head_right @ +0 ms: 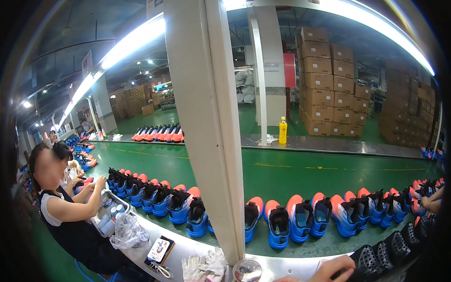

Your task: Assemble shoe uppers and soles on a factory assembly line.

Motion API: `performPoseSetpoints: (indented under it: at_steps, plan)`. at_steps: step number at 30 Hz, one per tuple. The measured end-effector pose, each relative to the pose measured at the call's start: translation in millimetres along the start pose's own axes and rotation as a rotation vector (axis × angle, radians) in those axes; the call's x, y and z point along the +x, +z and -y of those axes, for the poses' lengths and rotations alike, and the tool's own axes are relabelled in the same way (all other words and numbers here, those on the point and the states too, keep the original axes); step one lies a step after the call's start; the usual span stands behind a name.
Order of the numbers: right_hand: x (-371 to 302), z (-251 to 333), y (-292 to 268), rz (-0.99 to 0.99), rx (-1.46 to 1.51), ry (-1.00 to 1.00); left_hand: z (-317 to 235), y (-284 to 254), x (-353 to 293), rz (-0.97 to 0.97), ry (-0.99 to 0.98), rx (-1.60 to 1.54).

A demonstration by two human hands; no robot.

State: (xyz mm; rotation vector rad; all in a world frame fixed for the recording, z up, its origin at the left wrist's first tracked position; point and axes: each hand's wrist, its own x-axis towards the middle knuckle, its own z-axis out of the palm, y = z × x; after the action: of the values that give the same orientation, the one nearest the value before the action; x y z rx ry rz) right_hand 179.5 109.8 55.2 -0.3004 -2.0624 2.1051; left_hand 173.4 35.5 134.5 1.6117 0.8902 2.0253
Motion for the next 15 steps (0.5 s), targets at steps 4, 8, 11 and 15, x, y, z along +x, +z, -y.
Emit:
performPoseSetpoints:
  at_steps: [4, 8, 11, 15]
  plan:
    - [-17.8, 3.0, -5.5, -0.018, -0.036, -0.008, -20.3, 29.9, 3.1, 0.092, -0.032, -0.028]
    - [-21.4, -0.3, -3.2, 0.002, -0.052, -0.011, 31.5, 46.8, -13.8, 0.133, -0.294, -0.34]
    - [-23.4, -1.0, -2.4, 0.023, -0.067, -0.009, 53.9, 47.1, -7.6, 0.096, -0.335, -0.635]
    - [-27.4, -2.3, -3.0, 0.025, -0.088, -0.008, 36.5, 40.9, -6.4, 0.112, -0.434, -0.874]
